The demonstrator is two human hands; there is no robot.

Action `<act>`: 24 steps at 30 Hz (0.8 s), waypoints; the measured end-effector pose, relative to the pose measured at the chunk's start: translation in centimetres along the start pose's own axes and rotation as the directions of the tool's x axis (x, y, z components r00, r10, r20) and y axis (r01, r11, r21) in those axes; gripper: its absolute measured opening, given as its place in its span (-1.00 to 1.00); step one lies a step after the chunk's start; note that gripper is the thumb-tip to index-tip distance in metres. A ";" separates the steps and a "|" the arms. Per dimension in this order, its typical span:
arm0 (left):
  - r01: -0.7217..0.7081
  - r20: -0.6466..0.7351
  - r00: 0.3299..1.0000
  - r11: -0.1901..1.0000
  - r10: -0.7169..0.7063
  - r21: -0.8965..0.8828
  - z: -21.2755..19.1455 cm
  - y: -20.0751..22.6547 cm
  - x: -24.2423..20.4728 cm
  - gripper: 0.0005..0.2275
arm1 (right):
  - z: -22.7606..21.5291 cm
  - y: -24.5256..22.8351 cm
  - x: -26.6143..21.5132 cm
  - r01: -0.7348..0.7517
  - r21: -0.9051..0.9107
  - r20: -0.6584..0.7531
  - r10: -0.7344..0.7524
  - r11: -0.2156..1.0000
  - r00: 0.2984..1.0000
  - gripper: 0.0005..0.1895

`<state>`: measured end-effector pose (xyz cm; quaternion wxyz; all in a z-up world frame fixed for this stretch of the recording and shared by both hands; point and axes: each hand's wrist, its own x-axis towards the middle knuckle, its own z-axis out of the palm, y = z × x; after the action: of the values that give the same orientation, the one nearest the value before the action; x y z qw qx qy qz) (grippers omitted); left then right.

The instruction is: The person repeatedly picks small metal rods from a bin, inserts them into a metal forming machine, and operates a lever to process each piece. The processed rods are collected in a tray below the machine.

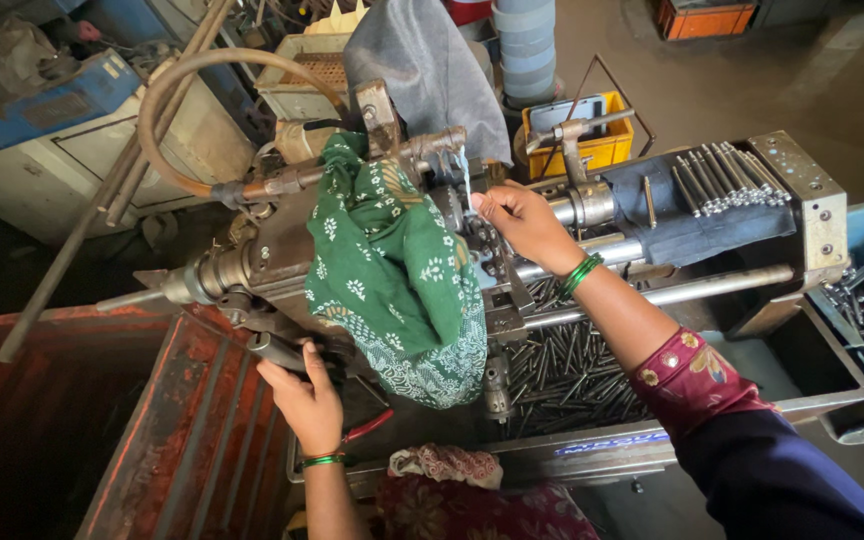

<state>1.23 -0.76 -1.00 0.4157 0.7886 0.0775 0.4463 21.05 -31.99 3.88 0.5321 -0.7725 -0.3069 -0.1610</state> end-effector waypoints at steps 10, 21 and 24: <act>0.033 0.007 0.999 0.999 -0.033 -0.039 0.0 0.1 -0.1 -0.69 | 0.2 -0.6 -0.3 -0.041 0.054 -0.002 0.041 0.998 0.999 -0.56; 0.149 0.009 0.989 0.989 -0.149 -0.023 0.0 0.5 0.0 -0.69 | 0.3 -0.4 -0.1 0.037 0.075 0.014 -0.038 0.996 0.999 -0.57; -0.030 -0.008 1.000 1.000 0.030 -0.004 0.0 0.5 0.0 -0.74 | 0.3 -0.4 -0.1 0.035 0.077 0.017 -0.037 0.996 0.999 -0.56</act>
<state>1.08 -1.08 -0.69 0.4103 0.7871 0.0667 0.4558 20.71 -31.68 3.96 0.5554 -0.7473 -0.3318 -0.1514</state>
